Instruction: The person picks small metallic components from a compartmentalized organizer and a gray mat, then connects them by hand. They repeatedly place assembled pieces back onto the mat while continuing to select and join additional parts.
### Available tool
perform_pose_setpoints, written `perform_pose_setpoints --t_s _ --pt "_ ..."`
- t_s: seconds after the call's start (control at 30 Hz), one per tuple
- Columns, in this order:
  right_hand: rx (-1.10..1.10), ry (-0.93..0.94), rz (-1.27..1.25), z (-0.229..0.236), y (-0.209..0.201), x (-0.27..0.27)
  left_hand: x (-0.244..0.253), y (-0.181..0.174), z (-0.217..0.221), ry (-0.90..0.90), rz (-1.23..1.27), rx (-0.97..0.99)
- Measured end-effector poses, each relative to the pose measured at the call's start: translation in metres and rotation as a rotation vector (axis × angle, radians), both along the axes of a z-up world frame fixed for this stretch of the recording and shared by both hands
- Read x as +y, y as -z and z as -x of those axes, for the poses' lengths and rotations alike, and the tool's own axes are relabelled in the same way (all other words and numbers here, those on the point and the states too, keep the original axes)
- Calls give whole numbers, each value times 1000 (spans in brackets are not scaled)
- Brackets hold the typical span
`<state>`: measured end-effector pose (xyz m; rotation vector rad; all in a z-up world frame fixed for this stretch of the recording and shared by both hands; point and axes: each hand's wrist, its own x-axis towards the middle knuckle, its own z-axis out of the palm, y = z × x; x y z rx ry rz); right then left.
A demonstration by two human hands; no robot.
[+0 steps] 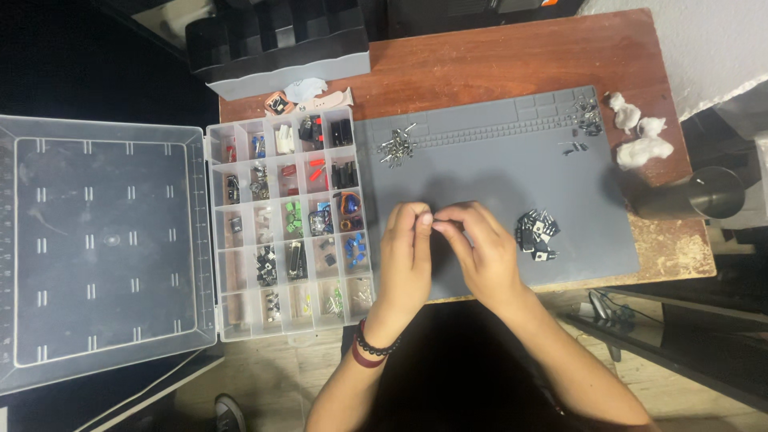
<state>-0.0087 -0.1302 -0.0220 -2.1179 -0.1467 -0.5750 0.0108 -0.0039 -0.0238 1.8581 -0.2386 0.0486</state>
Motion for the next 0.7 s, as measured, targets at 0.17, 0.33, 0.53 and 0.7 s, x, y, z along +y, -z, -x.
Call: perform_pose_setpoints --t_s 0.17,0.33,0.53,0.7 --pt "31 -4 -31 -1 4 0 2 -5 2 -9 -77 -24" --pt "43 -30 -98 1 1 0 2 -3 2 -11 -53 -33" --pt "40 -27 -80 -2 2 -3 -1 -3 3 4 -46 -12" --pt "132 -13 -193 -1 2 0 -1 -7 2 34 6 -11"
